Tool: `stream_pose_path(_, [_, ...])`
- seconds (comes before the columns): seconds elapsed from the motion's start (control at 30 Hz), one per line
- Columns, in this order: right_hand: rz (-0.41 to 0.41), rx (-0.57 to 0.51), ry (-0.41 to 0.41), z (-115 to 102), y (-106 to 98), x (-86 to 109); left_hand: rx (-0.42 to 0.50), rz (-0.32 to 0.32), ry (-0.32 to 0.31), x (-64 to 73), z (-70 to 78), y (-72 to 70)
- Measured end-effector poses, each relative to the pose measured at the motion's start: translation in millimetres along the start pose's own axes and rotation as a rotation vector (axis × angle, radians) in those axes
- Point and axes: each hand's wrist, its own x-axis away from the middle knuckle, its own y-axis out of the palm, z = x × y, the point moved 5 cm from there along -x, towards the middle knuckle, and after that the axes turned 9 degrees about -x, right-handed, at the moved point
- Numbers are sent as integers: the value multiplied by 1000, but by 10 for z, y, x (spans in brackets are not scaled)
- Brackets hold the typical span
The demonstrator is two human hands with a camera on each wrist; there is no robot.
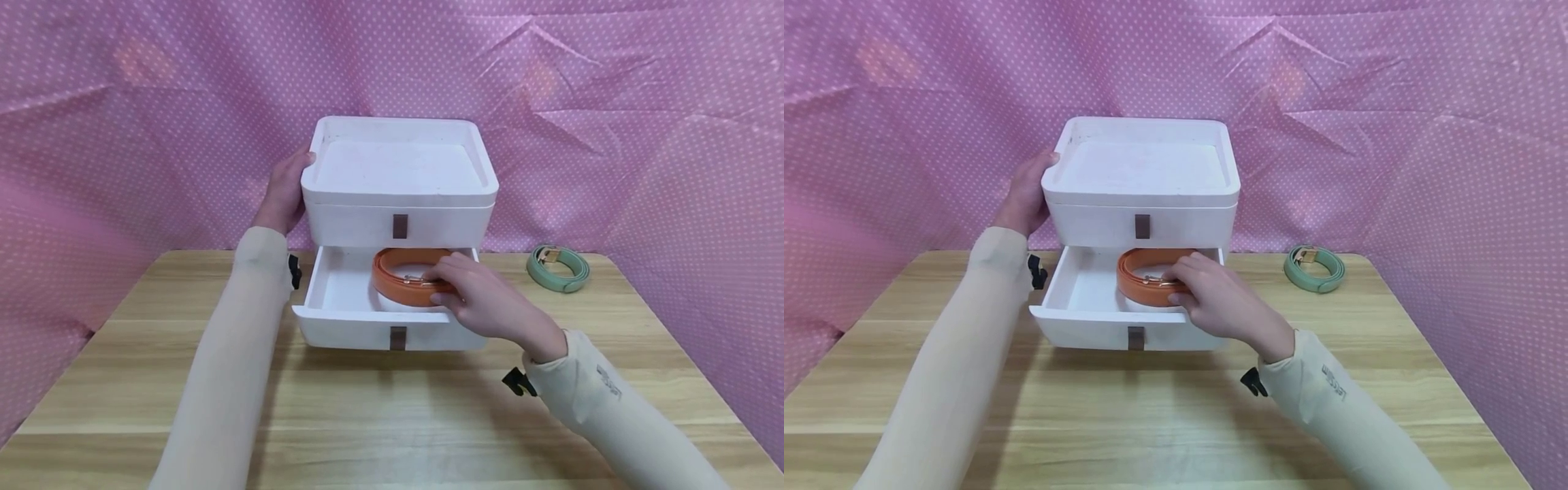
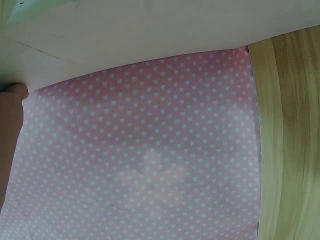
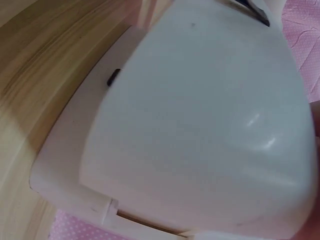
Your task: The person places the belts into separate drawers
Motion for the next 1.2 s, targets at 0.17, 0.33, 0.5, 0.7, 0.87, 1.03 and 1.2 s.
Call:
stream_pose_path(0.17, [-10, 3, -15, 27, 62, -11, -8, -1, -2, 26, 0, -2])
stream_pose_path(0.33, [-48, -37, -27, 50, 87, -30, -13, -1, -1, 39, -2, -2])
stream_pose_path(0.5, [-115, -126, -45, 102, 94, -69, -2, -6, 4, 31, -5, 7])
stream_pose_path(0.7, [-226, -196, -62, 147, 118, -148, 26, -4, 18, 14, 9, 16])
stream_pose_path(0.87, [-291, -223, -26, 170, 133, -176, 24, -14, 12, 11, 13, 40])
stream_pose_path(1.03, [-311, -223, -26, 170, 137, -196, 23, -9, 17, 14, 15, 22])
stream_pose_path(1.2, [-329, -255, -33, 168, 148, -191, 28, 3, -3, 16, -2, 7])
